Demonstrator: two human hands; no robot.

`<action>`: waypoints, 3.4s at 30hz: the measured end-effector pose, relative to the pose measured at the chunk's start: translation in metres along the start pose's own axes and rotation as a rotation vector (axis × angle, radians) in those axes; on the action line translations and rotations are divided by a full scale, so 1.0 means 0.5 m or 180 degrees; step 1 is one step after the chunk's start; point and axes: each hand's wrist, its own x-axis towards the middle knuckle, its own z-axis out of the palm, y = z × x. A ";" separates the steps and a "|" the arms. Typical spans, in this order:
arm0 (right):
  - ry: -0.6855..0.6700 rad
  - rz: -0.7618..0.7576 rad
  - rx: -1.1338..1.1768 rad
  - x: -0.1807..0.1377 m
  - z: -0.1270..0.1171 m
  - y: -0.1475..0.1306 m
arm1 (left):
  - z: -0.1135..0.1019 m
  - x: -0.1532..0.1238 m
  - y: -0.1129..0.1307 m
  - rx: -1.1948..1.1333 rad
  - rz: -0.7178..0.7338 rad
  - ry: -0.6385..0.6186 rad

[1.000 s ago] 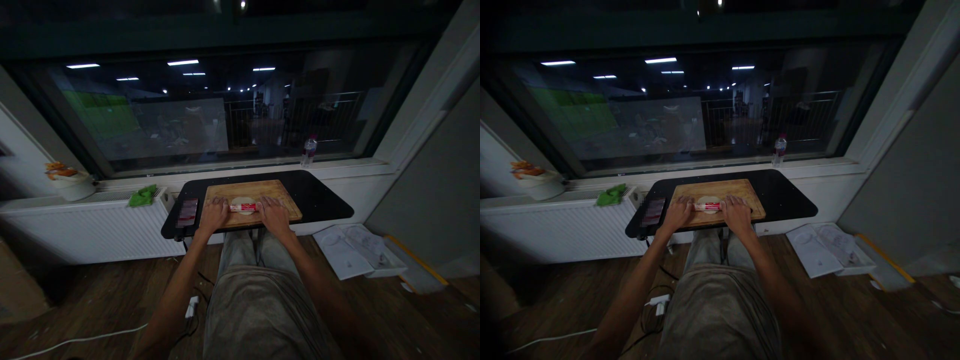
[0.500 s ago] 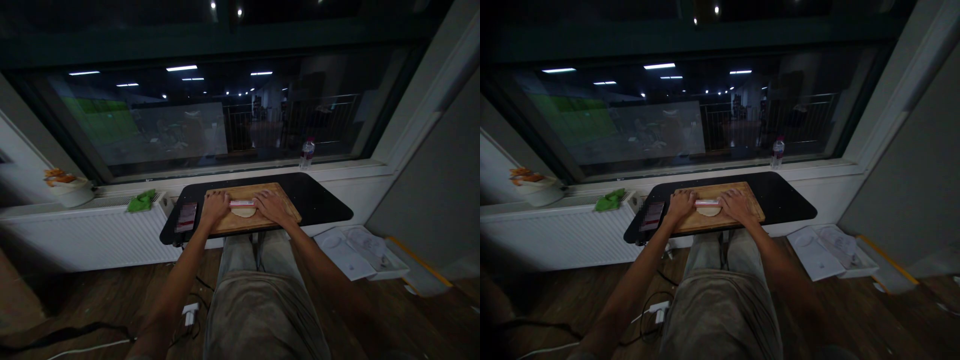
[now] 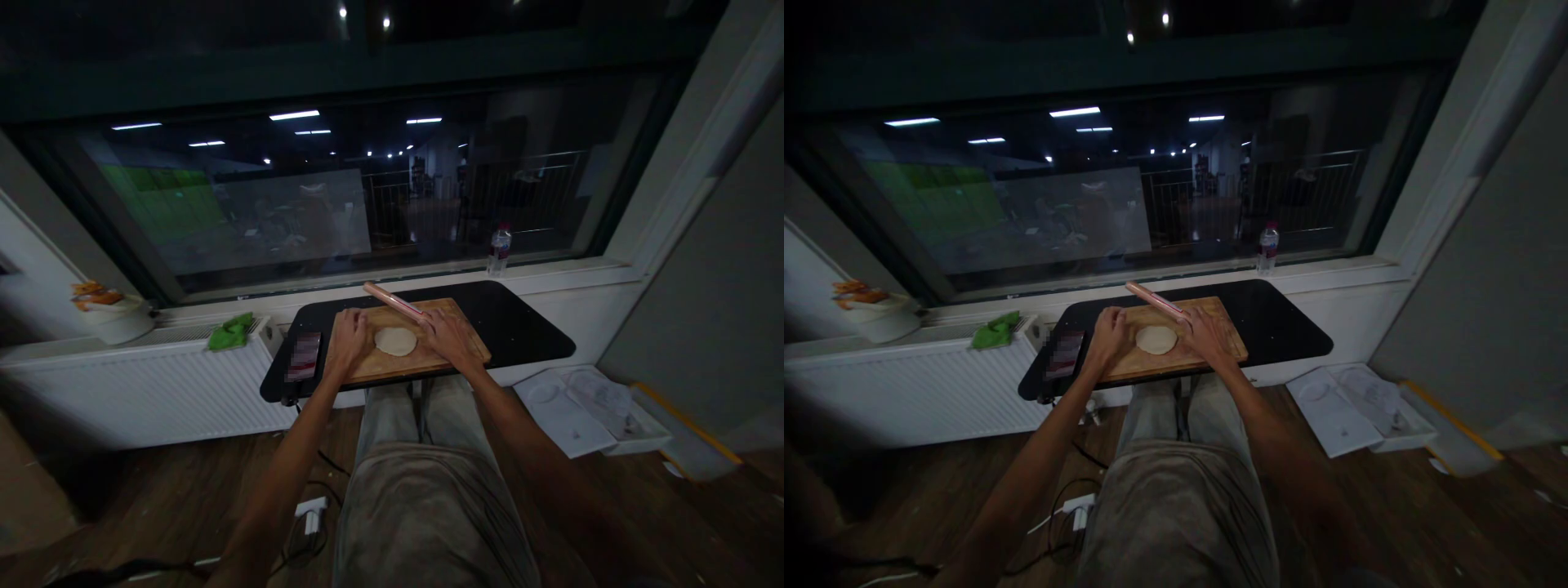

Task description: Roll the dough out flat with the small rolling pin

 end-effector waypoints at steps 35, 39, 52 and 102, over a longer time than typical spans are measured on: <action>0.0017 -0.0207 -0.0239 -0.003 0.001 0.008 | 0.039 -0.027 0.043 -0.0509 0.1039 -0.1780; -0.0017 -0.0116 -0.0183 -0.001 0.002 0.009 | 0.039 -0.037 0.052 0.0365 0.0951 -0.1469; -0.0156 -0.0101 -0.0281 -0.007 -0.023 -0.017 | 0.042 -0.025 0.026 -0.0568 0.0930 -0.1801; -0.0214 -0.0218 0.0099 -0.008 -0.011 -0.005 | -0.004 -0.028 0.036 0.0045 0.0228 0.0356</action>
